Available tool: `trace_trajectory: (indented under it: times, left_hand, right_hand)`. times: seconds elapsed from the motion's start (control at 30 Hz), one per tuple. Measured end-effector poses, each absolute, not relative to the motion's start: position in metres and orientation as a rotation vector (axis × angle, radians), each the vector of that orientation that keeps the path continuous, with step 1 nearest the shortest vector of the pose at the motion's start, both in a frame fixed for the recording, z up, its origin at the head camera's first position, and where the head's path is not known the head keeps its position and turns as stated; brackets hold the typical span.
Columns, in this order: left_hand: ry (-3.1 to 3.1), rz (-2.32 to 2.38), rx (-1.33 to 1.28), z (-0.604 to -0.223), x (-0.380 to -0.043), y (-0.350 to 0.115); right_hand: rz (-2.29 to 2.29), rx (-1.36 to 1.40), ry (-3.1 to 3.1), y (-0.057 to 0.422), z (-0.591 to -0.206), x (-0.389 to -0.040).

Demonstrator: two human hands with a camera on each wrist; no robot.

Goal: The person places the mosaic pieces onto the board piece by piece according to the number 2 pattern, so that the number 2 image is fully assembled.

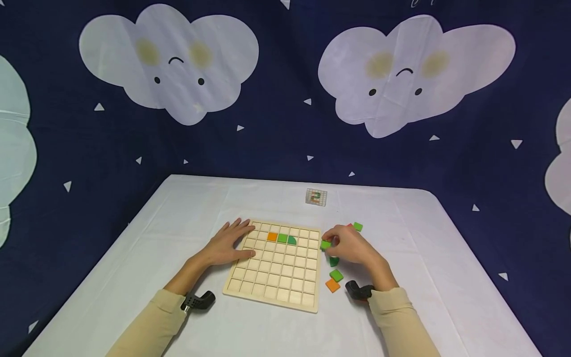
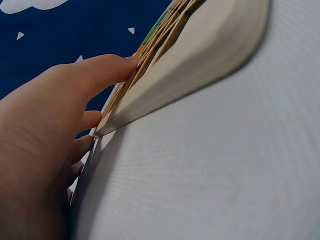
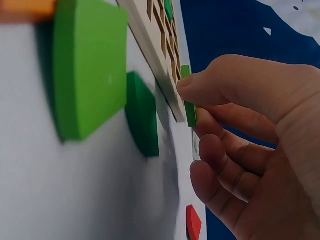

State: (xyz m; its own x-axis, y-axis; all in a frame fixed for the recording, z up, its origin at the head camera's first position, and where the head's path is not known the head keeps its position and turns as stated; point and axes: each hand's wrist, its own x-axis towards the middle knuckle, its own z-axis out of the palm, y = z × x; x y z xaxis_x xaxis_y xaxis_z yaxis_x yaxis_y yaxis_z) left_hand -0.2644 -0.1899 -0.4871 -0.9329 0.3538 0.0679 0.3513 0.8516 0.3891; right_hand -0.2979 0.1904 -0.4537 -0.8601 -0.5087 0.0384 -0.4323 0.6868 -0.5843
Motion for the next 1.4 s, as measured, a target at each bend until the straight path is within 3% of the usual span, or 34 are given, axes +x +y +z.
trace_trajectory:
  times: [1.4]
  left_hand:
    - [3.018,0.672,0.578,-0.486,-0.263,-0.19]
  right_hand:
    - [-0.872,-1.065,2.671,0.12,-0.454,-0.296]
